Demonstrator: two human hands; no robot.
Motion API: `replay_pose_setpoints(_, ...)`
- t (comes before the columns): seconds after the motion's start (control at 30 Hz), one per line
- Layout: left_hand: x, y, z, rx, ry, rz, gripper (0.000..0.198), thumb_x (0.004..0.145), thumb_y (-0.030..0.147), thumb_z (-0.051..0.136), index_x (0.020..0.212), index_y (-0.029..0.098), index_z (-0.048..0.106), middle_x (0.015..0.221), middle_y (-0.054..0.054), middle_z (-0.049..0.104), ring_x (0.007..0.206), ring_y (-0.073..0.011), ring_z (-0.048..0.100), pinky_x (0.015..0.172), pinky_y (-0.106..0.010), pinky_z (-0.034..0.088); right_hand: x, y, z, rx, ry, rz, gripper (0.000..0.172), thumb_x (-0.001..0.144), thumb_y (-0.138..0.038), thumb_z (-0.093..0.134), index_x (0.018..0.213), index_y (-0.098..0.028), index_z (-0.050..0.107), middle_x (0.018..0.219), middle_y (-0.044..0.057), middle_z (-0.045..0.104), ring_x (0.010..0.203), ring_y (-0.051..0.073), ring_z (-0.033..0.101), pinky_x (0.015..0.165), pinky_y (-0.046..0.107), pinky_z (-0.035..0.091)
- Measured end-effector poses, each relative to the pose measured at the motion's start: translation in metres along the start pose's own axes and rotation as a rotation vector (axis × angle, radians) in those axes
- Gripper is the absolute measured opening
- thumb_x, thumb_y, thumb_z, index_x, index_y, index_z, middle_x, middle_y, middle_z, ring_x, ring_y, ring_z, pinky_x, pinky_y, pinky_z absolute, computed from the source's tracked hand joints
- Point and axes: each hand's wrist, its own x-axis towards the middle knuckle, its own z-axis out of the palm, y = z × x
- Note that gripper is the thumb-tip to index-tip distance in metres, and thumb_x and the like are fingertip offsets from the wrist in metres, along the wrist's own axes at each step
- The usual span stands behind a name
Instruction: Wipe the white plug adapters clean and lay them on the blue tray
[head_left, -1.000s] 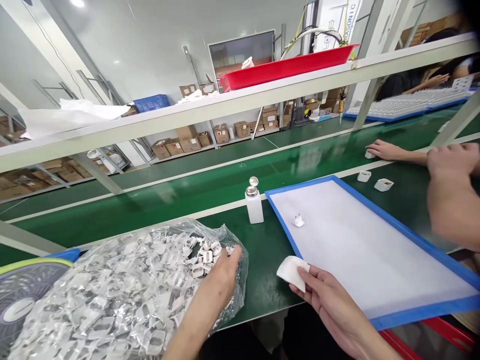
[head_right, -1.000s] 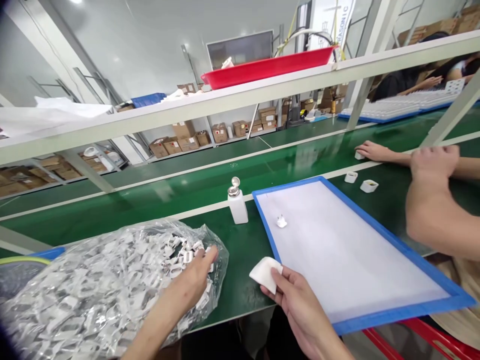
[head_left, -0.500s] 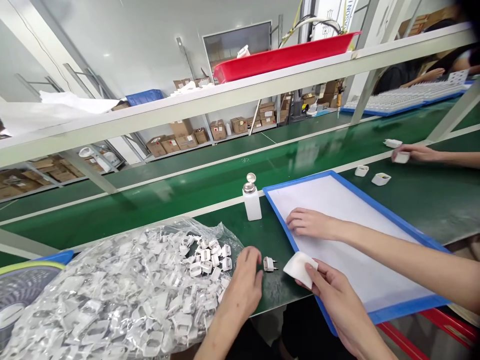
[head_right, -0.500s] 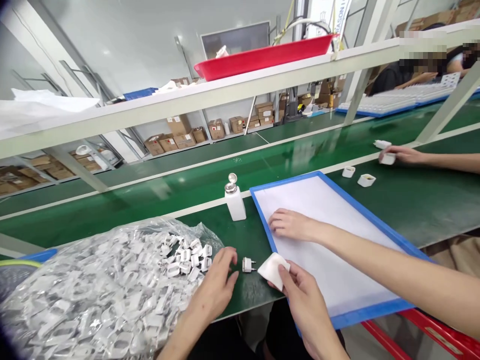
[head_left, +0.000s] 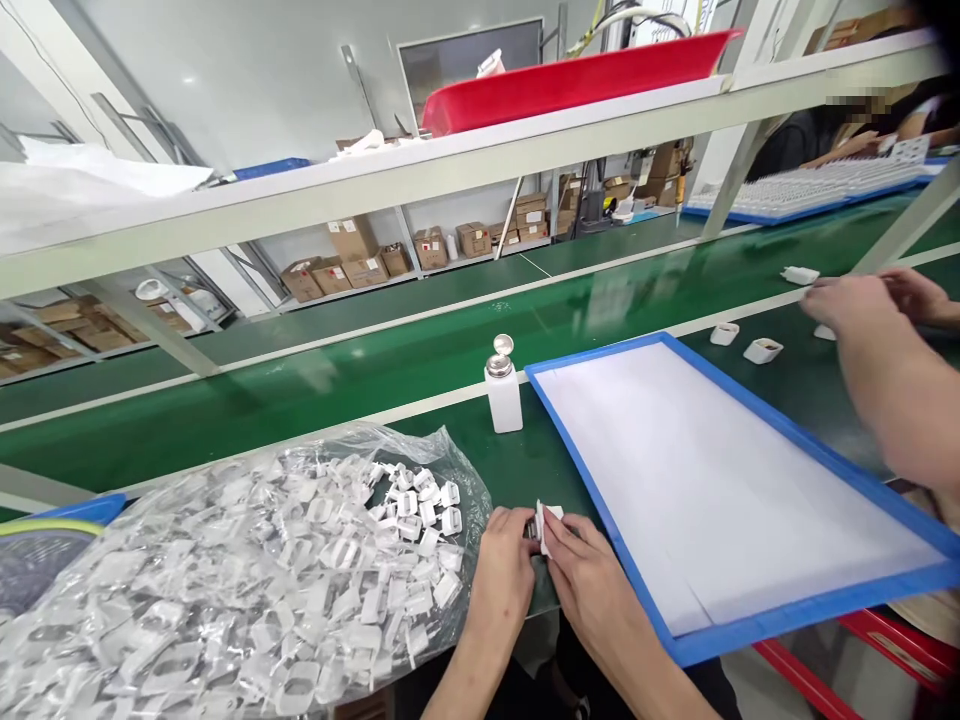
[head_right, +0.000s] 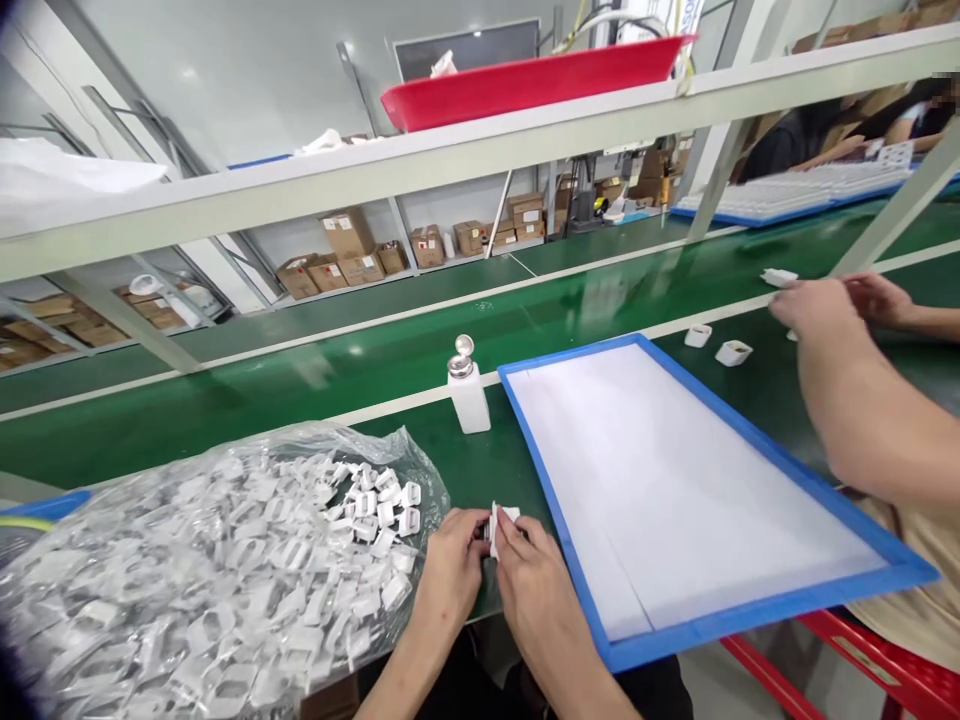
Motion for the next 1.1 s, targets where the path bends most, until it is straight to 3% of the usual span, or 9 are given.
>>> replay_pose_setpoints(0.23,0.005,-0.008,0.000,0.012,-0.032,0.022,0.042,0.075,-0.008,0.043,0.097,0.017,0.067,0.091,-0.007,0.067,0.091,-0.0212,0.065,0.080,-0.032,0.054,-0.019,-0.005,-0.002,-0.039,-0.059,-0.042,0.047,0.098,-0.011,0.039,0.134,-0.021,0.067,0.113,0.014,0.072,0.101,0.026,0.064,0.089,0.044,0.061)
replay_pose_setpoints(0.53,0.004,-0.004,-0.003,-0.003,-0.026,0.054,0.037,0.081,-0.005,0.041,0.093,0.018,0.067,0.087,-0.007,0.065,0.087,-0.0204,0.064,0.073,-0.028,0.055,0.015,0.000,0.000,-0.026,0.016,0.035,0.041,0.101,-0.015,0.037,0.126,-0.012,0.069,0.110,0.017,0.071,0.092,0.028,0.058,0.079,0.046,0.058)
replay_pose_setpoints(0.83,-0.001,-0.009,0.003,-0.049,0.056,0.084,0.043,0.076,-0.006,0.039,0.099,0.015,0.069,0.090,-0.009,0.068,0.087,-0.0213,0.065,0.076,-0.033,0.057,-0.023,0.000,0.020,0.185,0.076,0.071,0.045,0.098,-0.021,0.038,0.129,-0.011,0.070,0.108,0.020,0.071,0.102,0.030,0.061,0.092,0.050,0.057)
replay_pose_setpoints(0.97,-0.005,-0.004,-0.003,-0.091,0.037,0.155,0.040,0.087,0.000,0.040,0.105,0.017,0.071,0.092,-0.009,0.071,0.089,-0.0205,0.065,0.073,-0.029,0.057,-0.008,-0.010,0.008,0.317,0.122,0.203,0.042,0.098,-0.032,0.045,0.123,-0.014,0.074,0.119,0.019,0.070,0.104,0.032,0.059,0.096,0.054,0.051)
replay_pose_setpoints(1.1,-0.017,0.010,-0.011,-0.229,0.088,0.260,0.041,0.094,0.004,0.039,0.110,0.021,0.073,0.094,-0.007,0.073,0.094,-0.0193,0.066,0.073,-0.025,0.058,0.008,-0.029,-0.023,0.535,0.143,0.421,0.039,0.098,-0.047,0.053,0.100,-0.017,0.078,0.091,0.011,0.073,0.089,0.028,0.065,0.083,0.043,0.056)
